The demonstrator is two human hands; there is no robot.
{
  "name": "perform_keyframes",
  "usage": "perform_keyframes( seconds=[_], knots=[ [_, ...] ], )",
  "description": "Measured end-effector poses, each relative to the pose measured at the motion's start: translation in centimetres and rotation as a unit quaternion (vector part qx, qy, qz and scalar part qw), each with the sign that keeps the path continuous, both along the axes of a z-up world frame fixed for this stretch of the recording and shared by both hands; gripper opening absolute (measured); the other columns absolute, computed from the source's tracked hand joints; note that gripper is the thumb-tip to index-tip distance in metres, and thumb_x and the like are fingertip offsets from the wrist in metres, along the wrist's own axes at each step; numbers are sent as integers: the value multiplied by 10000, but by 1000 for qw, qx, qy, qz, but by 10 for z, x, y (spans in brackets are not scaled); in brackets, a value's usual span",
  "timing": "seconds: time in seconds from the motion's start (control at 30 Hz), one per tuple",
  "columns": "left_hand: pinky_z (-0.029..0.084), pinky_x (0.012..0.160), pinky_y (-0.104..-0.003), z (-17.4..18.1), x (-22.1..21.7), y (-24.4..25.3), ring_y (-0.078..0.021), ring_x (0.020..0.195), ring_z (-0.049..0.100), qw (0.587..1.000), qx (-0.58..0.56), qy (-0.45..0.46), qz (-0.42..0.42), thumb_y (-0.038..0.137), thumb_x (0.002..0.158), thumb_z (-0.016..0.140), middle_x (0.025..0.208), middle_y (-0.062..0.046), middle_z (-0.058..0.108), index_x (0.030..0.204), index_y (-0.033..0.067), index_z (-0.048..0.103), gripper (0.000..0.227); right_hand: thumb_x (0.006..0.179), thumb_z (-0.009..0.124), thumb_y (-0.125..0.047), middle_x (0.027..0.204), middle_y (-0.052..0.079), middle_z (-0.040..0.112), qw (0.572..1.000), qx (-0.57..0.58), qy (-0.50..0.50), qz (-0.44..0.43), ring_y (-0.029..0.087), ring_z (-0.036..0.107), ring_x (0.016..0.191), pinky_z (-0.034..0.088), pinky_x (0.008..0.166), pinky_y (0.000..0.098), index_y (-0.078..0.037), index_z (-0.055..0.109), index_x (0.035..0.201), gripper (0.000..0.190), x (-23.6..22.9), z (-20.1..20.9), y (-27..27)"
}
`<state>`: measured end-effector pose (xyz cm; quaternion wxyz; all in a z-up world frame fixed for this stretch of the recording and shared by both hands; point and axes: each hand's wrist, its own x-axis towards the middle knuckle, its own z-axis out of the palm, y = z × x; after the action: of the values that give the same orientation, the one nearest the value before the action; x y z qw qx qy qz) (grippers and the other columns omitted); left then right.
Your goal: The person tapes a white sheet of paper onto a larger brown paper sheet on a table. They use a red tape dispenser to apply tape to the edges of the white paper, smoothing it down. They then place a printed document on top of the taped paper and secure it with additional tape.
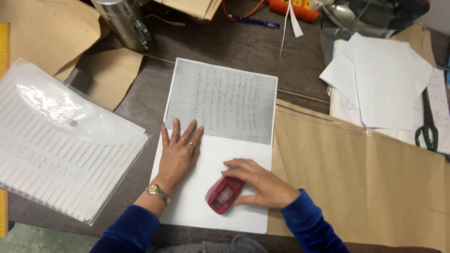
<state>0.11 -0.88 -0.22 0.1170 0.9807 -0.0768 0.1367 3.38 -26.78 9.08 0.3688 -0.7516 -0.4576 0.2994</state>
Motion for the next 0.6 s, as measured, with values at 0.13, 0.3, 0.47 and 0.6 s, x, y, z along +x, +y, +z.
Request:
perform_keyframes(
  seconds=[0.13,0.3,0.47,0.6],
  knots=[
    [185,1080,-687,0,-1,0,-482,1393,273,1000,13,-1,3,286,953,456,1492,-48,424,1416,178,468,475,778,775,-350,1507,154,350,998,-39,-29,49,402,236,1414,211,1124,532,-138,413,1407,756,-3,3,5],
    [175,1081,-681,-3,0,1,-453,1412,235,1000,19,10,3,285,915,459,1513,-22,378,1427,190,428,521,707,806,-236,1432,154,434,985,-47,-143,84,444,314,1354,215,1069,602,-135,471,1361,741,-9,-10,8],
    [170,1097,-667,-6,-1,1,-441,1411,247,999,33,-11,10,317,919,436,1506,-2,385,1431,216,412,522,770,790,-209,1303,150,504,981,-31,-177,65,400,422,1252,292,1027,598,-126,520,1289,591,-17,-8,15],
    [141,1114,-655,-13,-1,2,-433,1426,219,999,34,-18,13,330,914,424,1527,22,351,1444,231,390,541,803,742,-292,1371,185,445,993,-27,-95,71,436,346,1347,168,1095,624,-122,464,1336,625,-15,0,14]
  ],
)
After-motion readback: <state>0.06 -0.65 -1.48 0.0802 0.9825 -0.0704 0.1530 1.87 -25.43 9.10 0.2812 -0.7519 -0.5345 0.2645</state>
